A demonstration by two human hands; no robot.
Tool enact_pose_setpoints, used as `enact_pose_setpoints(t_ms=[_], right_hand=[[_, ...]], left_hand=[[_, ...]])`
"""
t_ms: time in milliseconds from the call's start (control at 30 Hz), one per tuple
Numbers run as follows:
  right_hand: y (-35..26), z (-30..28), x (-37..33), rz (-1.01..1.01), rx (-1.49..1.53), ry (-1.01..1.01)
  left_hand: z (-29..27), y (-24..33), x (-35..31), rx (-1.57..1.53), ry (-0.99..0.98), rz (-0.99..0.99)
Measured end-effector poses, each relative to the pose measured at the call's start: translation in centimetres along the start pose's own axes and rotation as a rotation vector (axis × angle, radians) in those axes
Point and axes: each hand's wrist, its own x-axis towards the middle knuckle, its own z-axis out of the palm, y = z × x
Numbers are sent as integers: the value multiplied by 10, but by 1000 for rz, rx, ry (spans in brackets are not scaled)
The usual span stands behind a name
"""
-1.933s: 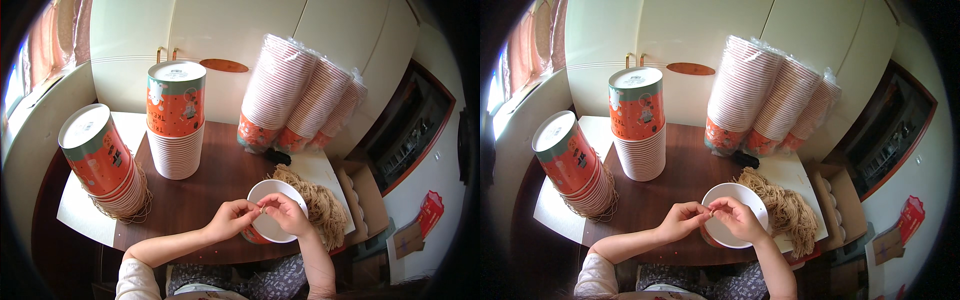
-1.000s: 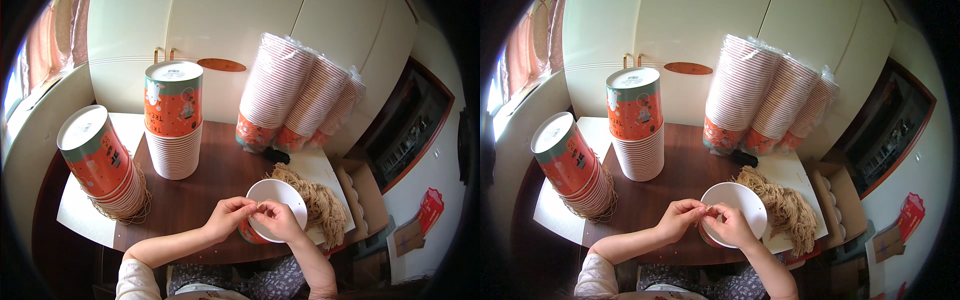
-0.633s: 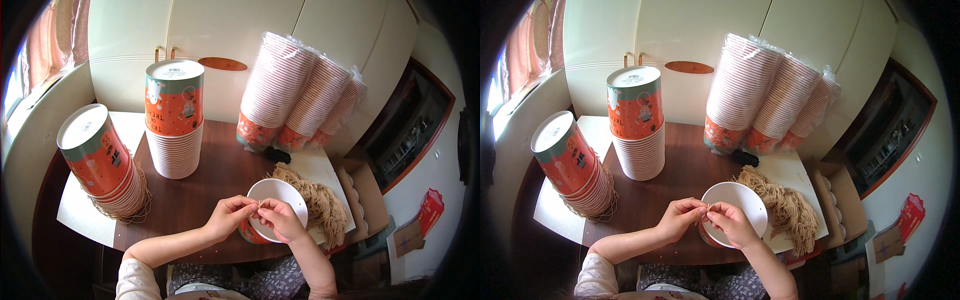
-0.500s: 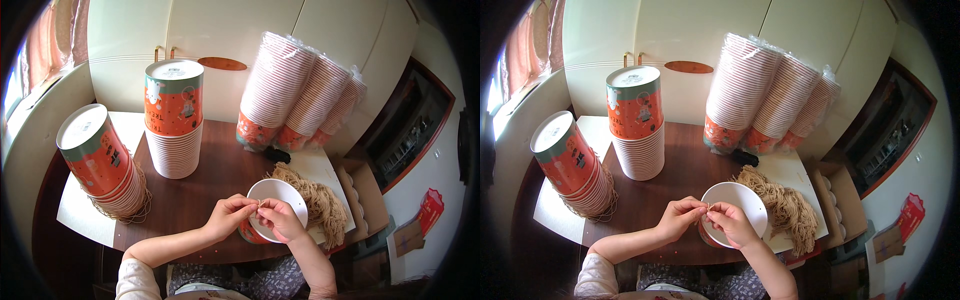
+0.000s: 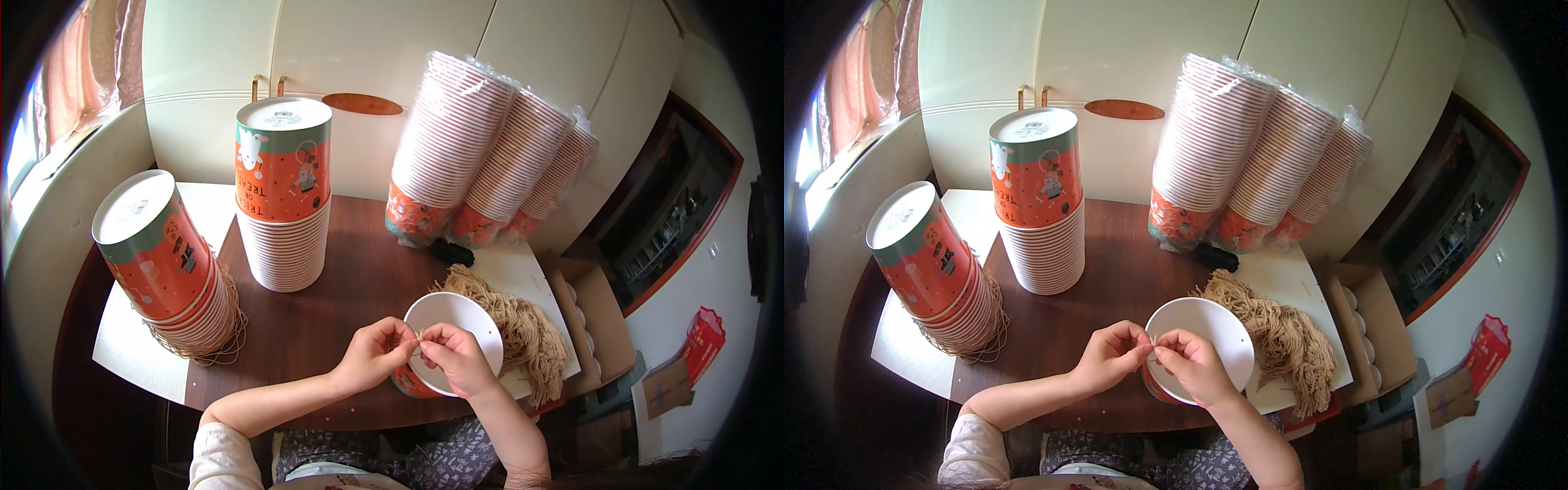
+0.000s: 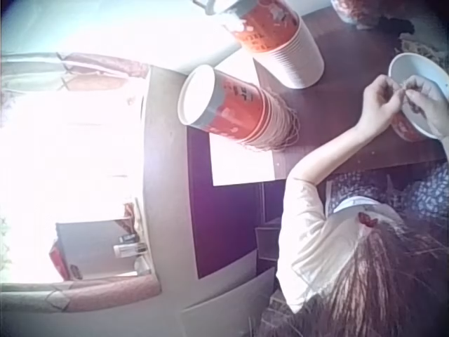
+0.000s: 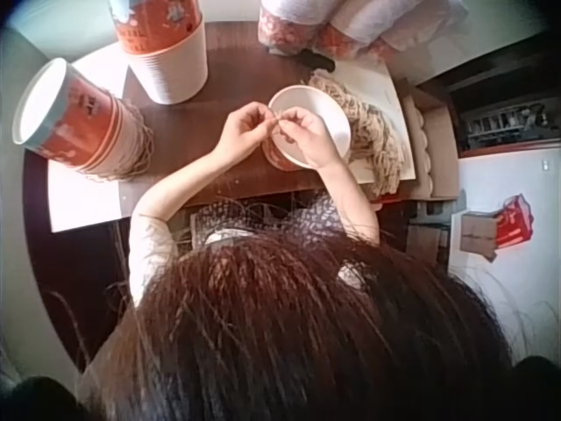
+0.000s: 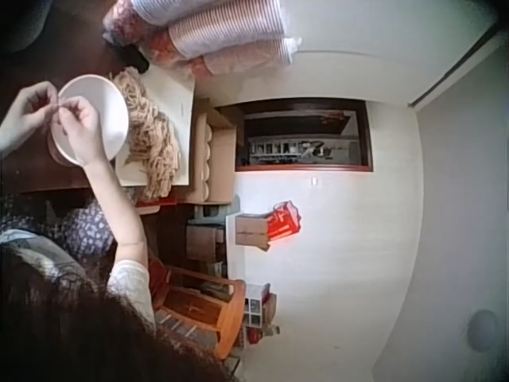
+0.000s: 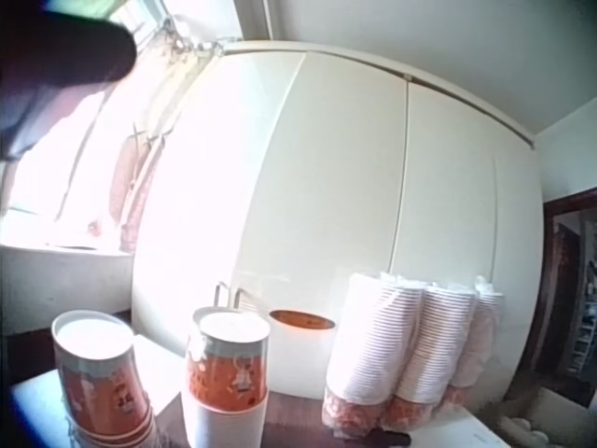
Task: Tying rope handles through the holes of paper Halloween buckets.
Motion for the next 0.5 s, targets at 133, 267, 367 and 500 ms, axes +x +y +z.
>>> enact_pose_setpoints(t_ms=[133, 267, 367, 500], right_hand=[[0, 1, 0, -30, -12, -3], [0, 1, -1, -35, -34, 1], [0, 1, -2, -39, -39, 1], [0, 1, -1, -33, -38, 9]], left_hand=[[1, -1, 0, 36, 22, 29], [2, -2, -1, 69, 42, 74], [2, -1, -2, 63, 40, 64], [3, -5, -1, 53, 55, 93]])
